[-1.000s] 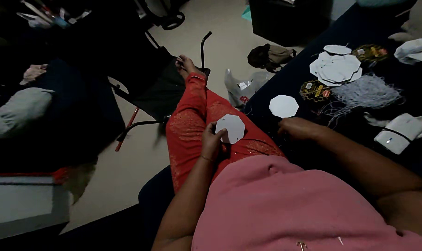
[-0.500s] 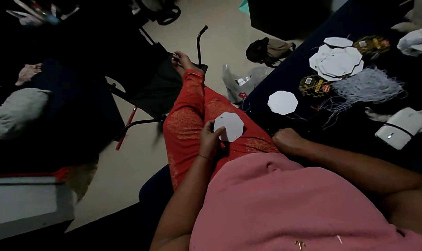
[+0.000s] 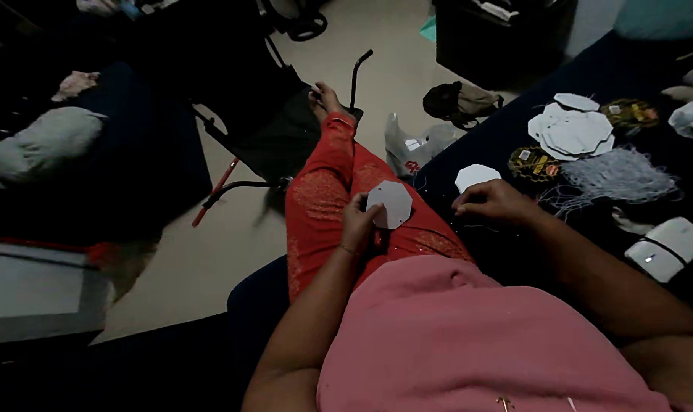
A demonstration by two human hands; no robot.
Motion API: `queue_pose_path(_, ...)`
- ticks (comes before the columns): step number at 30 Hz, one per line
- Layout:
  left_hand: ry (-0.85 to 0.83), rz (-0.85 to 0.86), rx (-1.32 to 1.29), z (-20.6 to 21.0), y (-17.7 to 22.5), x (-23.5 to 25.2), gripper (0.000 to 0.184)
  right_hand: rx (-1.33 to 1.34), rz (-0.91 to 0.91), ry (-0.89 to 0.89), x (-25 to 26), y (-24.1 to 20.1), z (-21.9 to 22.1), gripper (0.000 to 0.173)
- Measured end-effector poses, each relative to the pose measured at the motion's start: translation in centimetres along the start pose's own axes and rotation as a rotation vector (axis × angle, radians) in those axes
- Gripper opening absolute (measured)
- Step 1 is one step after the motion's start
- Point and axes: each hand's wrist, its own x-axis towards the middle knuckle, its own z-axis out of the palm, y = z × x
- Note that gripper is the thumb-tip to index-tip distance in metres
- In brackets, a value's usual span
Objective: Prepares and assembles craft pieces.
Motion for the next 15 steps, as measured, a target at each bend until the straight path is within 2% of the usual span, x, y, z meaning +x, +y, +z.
queue_pose_path(2,-0.014,0.009,-0.004,0.2,0.3,-0.3,0.026,0.235,-0.016,0.044,0.1,-1.0,1.4,0.007)
queue_pose_path(4,-0.037,0.040,0.004,0.2,0.5,-0.7,0.026,0.308,-0.027,0.066,0.5,-1.7,2.7,0.005)
queue_pose_path(10,-0.075,0.166,0.028,0.4,0.2,-1.0,0.026,0.147,-0.161,0.115,1.5,-2.8,4.9,0.014)
queue_pose_path(15,-0.095,0.218,0.164,0.8,1.2,-1.6,0.026,0.002,-0.229,0.180,1.9,-3.7,6.2,0.018)
